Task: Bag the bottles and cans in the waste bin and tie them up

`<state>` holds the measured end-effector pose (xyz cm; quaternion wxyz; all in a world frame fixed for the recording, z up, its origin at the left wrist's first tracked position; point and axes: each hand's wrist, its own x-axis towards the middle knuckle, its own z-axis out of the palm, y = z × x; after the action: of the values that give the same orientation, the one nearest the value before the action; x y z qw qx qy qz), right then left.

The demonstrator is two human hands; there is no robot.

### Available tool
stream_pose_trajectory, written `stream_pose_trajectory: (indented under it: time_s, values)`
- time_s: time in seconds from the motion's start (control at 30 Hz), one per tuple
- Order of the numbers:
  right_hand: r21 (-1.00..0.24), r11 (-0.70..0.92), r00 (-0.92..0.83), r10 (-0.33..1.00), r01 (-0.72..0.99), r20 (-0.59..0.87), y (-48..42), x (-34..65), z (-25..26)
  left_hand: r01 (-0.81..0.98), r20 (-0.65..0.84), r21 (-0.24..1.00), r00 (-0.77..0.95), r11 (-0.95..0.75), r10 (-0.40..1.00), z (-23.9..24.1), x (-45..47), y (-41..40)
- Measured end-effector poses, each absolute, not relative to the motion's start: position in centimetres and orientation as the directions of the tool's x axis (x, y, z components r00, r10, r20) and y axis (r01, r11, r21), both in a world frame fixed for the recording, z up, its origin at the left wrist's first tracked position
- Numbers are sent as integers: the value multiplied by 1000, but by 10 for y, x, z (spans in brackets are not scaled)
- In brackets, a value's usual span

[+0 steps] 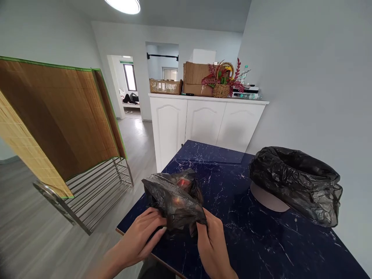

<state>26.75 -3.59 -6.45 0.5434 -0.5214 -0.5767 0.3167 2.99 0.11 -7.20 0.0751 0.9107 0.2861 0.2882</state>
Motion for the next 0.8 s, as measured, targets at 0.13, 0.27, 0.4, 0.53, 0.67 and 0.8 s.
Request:
stream_pose_trajectory:
  time_s: [0.13, 0.27, 0.4, 0.53, 0.67, 0.8]
  values:
    - [-953, 186, 116, 969, 240, 218, -36, 273, -67, 644, 429, 276, 582, -713, 691, -90, 6, -5]
    - [-966, 123, 104, 983, 229, 150, -37, 276, -72, 803, 406, 218, 442, -554, 800, -99, -19, -9]
    - [-980, 49, 108, 992, 194, 71, -39, 278, -82, 799, 477, 89, 490, -595, 729, -97, -21, -4]
    - [-986, 23, 86, 996, 167, 37, -39, 278, -94, 746, 431, 61, 580, -664, 691, -111, -13, 18]
    - [-966, 94, 63, 992, 239, 112, -42, 285, -101, 772, 380, 88, 558, -630, 737, -138, -13, 39]
    - [-932, 171, 47, 979, 321, 196, -58, 302, -122, 706, 332, 164, 619, -689, 712, -156, 1, 47]
